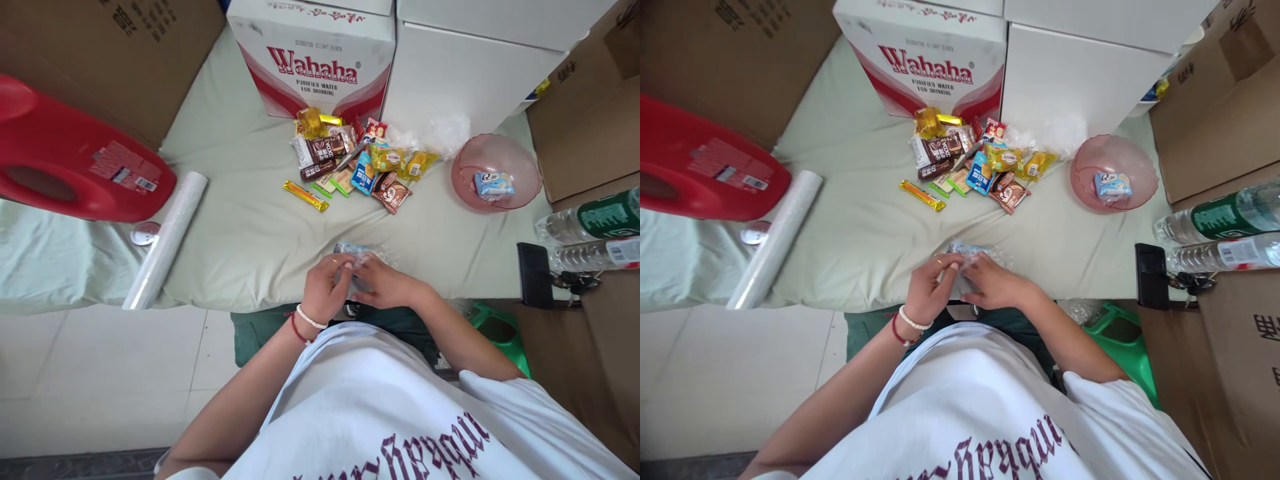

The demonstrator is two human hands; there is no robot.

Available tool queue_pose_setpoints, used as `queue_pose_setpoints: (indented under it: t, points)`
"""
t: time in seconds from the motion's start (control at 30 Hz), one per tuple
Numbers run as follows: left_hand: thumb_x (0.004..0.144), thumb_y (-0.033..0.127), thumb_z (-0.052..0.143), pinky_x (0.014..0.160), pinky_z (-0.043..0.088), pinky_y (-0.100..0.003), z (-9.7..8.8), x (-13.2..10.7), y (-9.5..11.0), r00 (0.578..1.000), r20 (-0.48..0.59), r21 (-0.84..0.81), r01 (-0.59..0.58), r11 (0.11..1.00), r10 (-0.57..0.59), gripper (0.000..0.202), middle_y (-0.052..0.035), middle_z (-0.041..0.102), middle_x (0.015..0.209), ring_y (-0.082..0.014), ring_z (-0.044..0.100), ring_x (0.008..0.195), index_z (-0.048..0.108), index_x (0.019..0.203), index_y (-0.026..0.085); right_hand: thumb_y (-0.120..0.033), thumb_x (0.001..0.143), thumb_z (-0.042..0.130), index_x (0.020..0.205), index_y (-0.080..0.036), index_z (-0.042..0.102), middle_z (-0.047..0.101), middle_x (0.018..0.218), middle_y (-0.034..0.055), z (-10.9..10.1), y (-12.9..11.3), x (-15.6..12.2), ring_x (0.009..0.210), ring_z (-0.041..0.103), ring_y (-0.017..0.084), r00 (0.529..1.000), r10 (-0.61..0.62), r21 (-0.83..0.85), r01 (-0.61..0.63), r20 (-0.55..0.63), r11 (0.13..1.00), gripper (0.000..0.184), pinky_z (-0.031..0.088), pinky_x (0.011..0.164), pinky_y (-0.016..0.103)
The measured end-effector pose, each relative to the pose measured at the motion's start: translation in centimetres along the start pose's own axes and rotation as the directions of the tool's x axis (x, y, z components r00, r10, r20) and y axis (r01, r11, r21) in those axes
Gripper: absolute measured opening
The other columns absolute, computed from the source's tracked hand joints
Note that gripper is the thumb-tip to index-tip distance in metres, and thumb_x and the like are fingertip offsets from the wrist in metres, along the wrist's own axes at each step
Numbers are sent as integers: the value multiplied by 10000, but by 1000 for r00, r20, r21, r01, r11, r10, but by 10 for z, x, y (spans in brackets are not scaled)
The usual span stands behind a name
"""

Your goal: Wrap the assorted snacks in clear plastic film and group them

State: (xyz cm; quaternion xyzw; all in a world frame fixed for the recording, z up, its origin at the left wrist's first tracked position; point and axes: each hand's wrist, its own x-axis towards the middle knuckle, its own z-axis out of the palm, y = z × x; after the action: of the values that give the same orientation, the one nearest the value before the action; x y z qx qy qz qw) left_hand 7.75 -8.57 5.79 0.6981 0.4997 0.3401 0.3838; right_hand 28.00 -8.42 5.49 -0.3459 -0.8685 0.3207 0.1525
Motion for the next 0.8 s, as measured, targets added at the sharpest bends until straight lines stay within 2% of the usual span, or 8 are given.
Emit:
queue_pose_setpoints:
  t: [0.07, 0.13, 0.23, 0.3, 0.4, 0.5, 0.6, 0.8]
  points:
    - [1004, 275, 474, 1074, 542, -464, 7, -2, -2, 994, 49, 193, -110, 975, 102, 296, -90, 787, 1209, -254, 696, 1216, 746, 1106, 218, -450, 983, 675, 1444, -194, 593, 649, 1377, 161, -11, 3, -14, 1271, 585, 299, 999, -38, 133, 33, 33, 991, 534, 463, 1123, 478]
    - [981, 225, 487, 1075, 523, -499, 13, -4, -7, 982, 113, 354, -184, 917, 153, 330, -106, 759, 1305, -286, 652, 1311, 746, 1185, 202, -447, 1057, 548, 1378, -229, 640, 705, 1248, 113, -16, 8, -25, 1144, 652, 250, 992, 108, 192, -94, -66, 977, 399, 520, 1045, 413]
    - [952, 175, 521, 1053, 500, -506, 19, -8, -12, 965, 190, 496, -255, 830, 183, 393, -129, 707, 1414, -312, 605, 1381, 721, 1290, 172, -433, 1038, 560, 1349, -203, 661, 673, 1161, 149, -9, 13, -35, 1071, 631, 291, 800, 463, 65, -476, -382, 877, 399, 543, 981, 461]
    - [952, 166, 530, 1046, 484, -496, 21, -10, -12, 959, 202, 538, -279, 796, 199, 403, -130, 699, 1427, -310, 602, 1382, 717, 1309, 163, -405, 948, 687, 1319, -166, 678, 620, 1237, 202, 0, 12, -39, 1168, 564, 365, 710, 525, -66, -621, -470, 781, 441, 514, 1015, 543]
    - [956, 160, 538, 1020, 471, -468, 22, -11, -12, 955, 194, 569, -297, 767, 226, 393, -115, 717, 1402, -292, 616, 1356, 723, 1303, 164, -287, 930, 658, 1088, -172, 731, 574, 1360, 213, 5, 3, -43, 1243, 523, 379, 733, 502, -140, -618, -459, 774, 208, 491, 1036, 538]
    - [962, 164, 546, 1018, 451, -464, 23, -12, -13, 950, 187, 585, -312, 748, 250, 379, -104, 720, 1400, -285, 620, 1341, 723, 1298, 165, -271, 988, 553, 1014, -199, 690, 675, 1150, 136, -4, -10, -33, 991, 637, 260, 726, 526, 20, -579, -444, 815, 156, 532, 873, 384]
    - [968, 153, 540, 1072, 413, -490, 28, -13, -16, 951, 161, 598, -308, 740, 266, 358, -98, 718, 1405, -295, 610, 1350, 735, 1267, 181, -272, 1022, 514, 1036, -221, 652, 688, 869, 29, -12, -19, 1, 796, 638, 195, 751, 523, 143, -512, -402, 847, 148, 494, 756, 296]
    - [908, 139, 584, 1132, 428, -515, 23, -21, -33, 934, 146, 553, -351, 756, 327, 306, -150, 751, 1310, -333, 577, 1395, 763, 1154, 163, -138, 1041, 450, 1039, -183, 635, 717, 1030, 77, 11, -21, 76, 975, 651, 215, 817, 496, -24, -525, -294, 851, 191, 478, 861, 311]
